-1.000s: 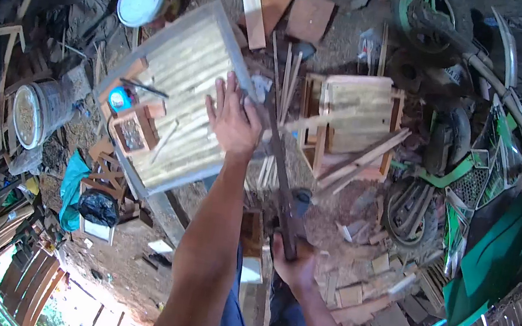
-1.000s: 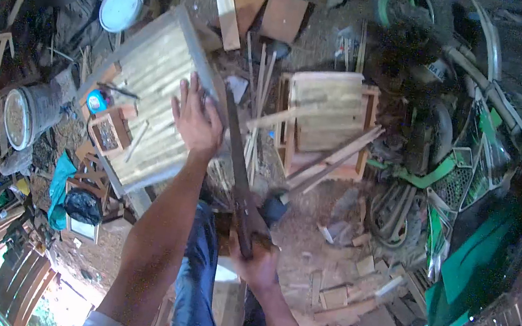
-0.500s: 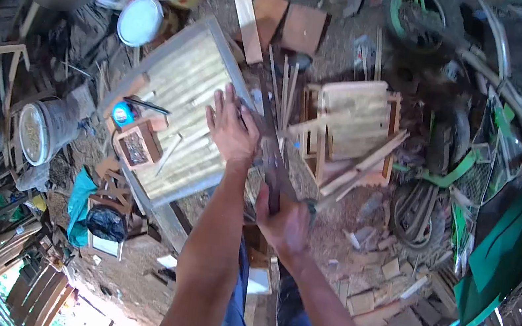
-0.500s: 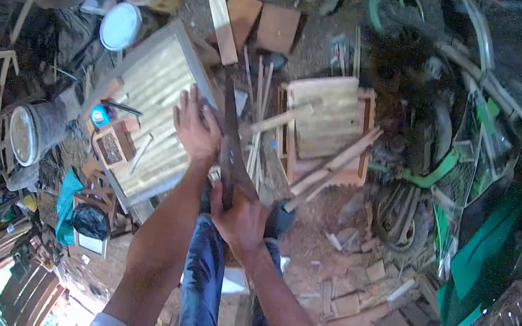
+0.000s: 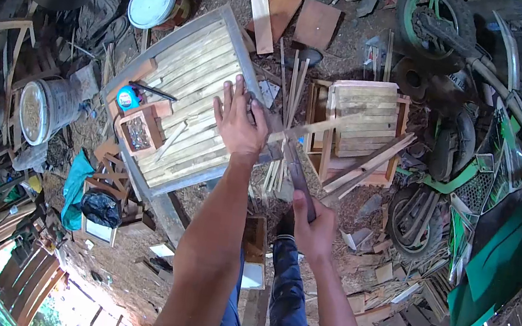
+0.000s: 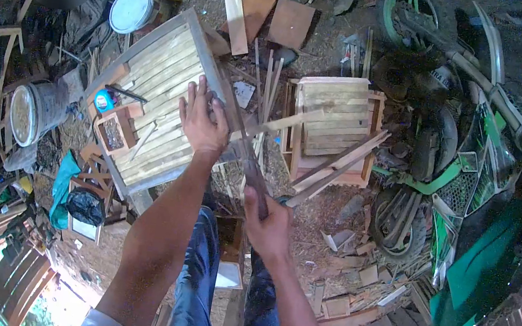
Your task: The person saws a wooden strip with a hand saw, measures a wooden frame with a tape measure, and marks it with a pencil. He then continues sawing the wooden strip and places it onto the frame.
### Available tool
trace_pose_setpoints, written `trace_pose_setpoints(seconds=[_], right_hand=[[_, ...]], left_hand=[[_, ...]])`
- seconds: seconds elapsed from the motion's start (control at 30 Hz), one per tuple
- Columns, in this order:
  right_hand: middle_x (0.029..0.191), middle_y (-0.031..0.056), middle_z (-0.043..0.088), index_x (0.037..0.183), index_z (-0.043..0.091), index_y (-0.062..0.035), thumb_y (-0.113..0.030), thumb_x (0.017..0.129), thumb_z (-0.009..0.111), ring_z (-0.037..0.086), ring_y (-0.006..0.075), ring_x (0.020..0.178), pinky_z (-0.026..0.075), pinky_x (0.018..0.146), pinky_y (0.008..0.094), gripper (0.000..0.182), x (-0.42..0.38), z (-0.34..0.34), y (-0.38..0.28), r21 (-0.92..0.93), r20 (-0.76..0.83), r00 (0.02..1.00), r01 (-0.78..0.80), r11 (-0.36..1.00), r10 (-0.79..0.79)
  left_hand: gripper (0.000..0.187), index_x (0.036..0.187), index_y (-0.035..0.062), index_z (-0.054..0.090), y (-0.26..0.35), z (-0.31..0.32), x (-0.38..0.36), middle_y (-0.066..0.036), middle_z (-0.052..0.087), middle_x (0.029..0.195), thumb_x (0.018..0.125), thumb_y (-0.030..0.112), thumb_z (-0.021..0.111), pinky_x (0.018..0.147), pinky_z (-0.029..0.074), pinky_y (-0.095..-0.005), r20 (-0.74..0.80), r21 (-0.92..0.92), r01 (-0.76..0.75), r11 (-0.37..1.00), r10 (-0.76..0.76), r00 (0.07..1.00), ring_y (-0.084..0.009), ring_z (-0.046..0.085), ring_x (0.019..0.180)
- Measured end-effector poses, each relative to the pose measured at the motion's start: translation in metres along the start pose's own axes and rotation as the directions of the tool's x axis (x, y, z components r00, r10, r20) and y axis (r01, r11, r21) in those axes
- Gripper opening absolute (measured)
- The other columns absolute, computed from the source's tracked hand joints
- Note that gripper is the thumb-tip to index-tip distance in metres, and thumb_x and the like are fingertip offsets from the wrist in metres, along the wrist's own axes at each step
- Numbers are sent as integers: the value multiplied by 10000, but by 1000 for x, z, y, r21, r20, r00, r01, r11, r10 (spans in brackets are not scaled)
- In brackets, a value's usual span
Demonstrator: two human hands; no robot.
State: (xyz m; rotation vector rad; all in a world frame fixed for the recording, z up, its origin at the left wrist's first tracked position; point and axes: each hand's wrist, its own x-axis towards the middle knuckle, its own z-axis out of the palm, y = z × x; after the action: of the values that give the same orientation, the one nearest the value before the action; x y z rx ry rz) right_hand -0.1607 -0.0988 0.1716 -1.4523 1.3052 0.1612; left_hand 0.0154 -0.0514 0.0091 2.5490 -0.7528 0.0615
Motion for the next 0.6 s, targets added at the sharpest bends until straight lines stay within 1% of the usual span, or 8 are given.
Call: trace_pose_setpoints(seconds=[0.1,0.2,0.23,0.3,0.37,0.43,0.47,0.6], right_hand=[[478,24,335,671,568,17,-314,975,624,313,86,460,281,433,326,453,-59,-19,-24,-105,-53,991,117,988,-123],[465,39,357,648,577,12,-282,978,621,323,91,434,285,425,329,443,-84,-36,-24,-132,-25,998,48,990,-51],[462,44,369,641,579,10,-273,979,618,332,93,427,288,425,329,443,-86,-37,-26,-147,-11,1000,-16,989,14],[460,51,390,638,587,12,-263,981,611,355,98,422,297,424,334,440,-82,-32,-33,-168,-26,998,59,984,-64],[459,64,412,647,603,16,-261,980,608,383,103,419,313,425,339,433,-62,-18,-34,-176,-67,990,112,978,-126],[561,152,525,679,631,13,-270,958,626,520,251,488,396,469,382,398,-16,12,-18,-155,-67,995,64,986,-75],[663,232,627,700,646,7,-277,938,645,640,396,558,467,513,425,370,6,26,-12,-117,-55,998,19,993,-25],[603,189,593,668,614,18,-301,932,651,597,304,500,435,501,388,416,3,30,23,-176,-116,973,178,968,-200]], left_hand=[[489,1401,29,481,5,-2,4,-118,620,1313,933,171,498,1146,240,-555,-13,-25,20,999,-20,1000,-344,425,1381],[254,1094,25,629,4,-5,0,-71,521,1452,900,150,523,1148,248,-559,-2,-40,27,999,-27,1000,-333,431,1382],[262,1105,25,629,4,-5,-2,-71,521,1452,900,150,522,1150,246,-559,5,-42,32,999,-32,999,-334,430,1382],[280,1127,25,629,3,-3,1,-71,521,1452,901,151,521,1154,241,-558,4,-45,40,998,-40,999,-335,429,1383],[411,1310,29,532,0,0,6,-103,557,1405,923,165,509,1148,245,-562,-11,-44,1,999,-1,1000,-348,436,1374],[476,1387,27,495,4,-4,-5,-118,560,1399,933,171,503,1147,250,-560,20,-41,18,999,-17,1000,-356,441,1368],[463,1372,24,507,5,-5,2,-117,545,1416,932,170,504,1148,253,-557,30,-44,20,999,-18,999,-358,442,1367],[388,1282,17,571,3,-6,5,-113,522,1444,928,164,505,1149,265,-543,33,-31,27,999,-26,999,-362,447,1363]])
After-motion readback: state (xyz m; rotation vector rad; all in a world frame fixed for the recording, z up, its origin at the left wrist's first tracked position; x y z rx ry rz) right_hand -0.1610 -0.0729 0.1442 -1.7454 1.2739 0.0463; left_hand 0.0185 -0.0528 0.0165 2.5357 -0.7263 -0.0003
